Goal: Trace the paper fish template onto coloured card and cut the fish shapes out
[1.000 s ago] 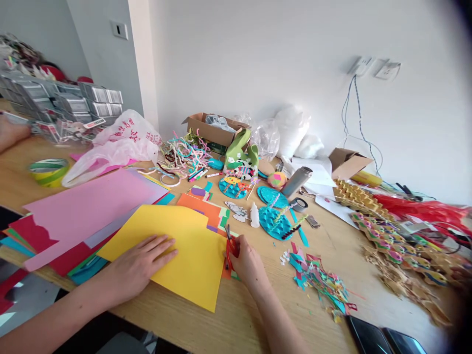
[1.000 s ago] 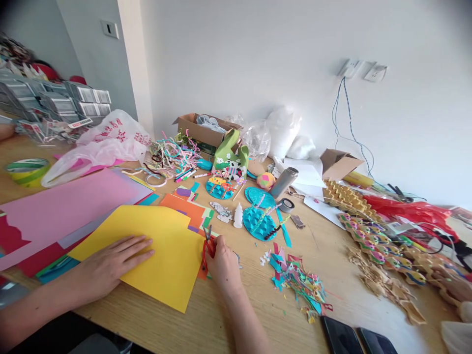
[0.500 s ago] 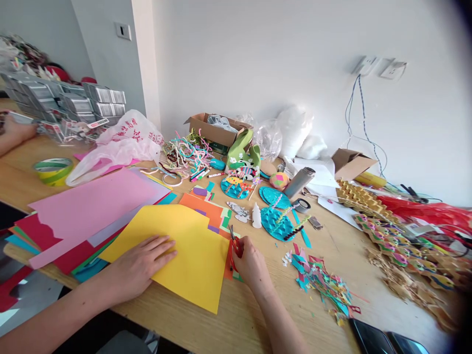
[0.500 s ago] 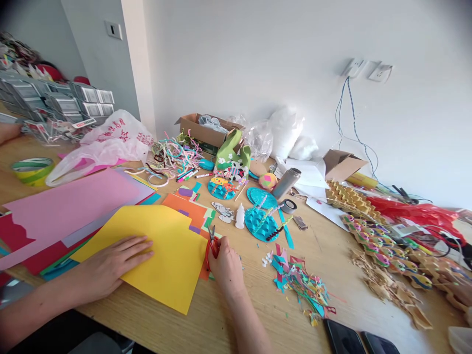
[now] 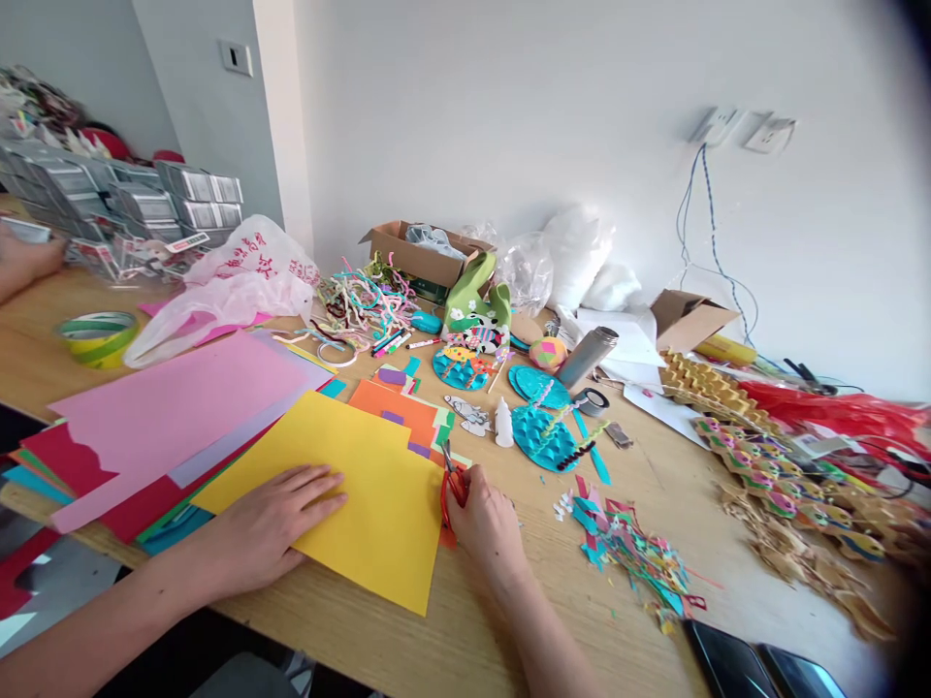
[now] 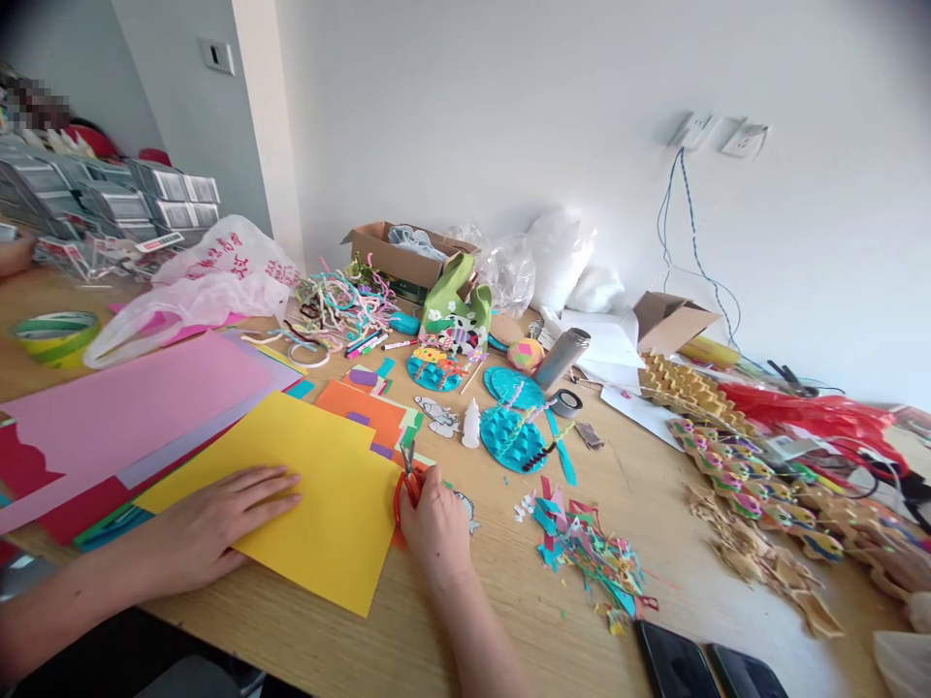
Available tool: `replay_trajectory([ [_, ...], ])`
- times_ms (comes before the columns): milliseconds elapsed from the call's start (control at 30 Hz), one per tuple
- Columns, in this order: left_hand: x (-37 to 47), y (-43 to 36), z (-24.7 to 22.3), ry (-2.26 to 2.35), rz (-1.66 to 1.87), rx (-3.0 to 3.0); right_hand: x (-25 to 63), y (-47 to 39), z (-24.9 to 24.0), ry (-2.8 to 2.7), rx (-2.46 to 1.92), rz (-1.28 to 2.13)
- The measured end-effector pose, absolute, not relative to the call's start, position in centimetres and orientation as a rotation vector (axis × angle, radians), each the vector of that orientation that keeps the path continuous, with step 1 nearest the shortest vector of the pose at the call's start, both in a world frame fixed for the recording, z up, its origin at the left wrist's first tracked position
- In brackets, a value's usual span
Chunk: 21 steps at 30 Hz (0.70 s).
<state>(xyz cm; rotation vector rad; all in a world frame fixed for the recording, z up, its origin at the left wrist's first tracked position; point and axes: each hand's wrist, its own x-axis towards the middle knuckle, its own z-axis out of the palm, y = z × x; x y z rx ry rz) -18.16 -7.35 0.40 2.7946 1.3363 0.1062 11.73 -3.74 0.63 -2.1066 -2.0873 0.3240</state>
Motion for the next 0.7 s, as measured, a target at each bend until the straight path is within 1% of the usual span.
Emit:
replay_trajectory([
  [133,-18.3,-7.3,-0.3,1.341,0.088,2.820,11.4,-3.9,0.8,-2.124,-2.099,0.284],
  [333,-18.0,-7.0,-0.1,1.343,0.109,2.885,11.3,-3.8,1.1,-2.111,-2.125,0.346],
  [700,-17.9,-6.1,-0.9,1.444,0.271,2.977,11.2,-4.0,1.4,-2.192,-2.152,0.293],
])
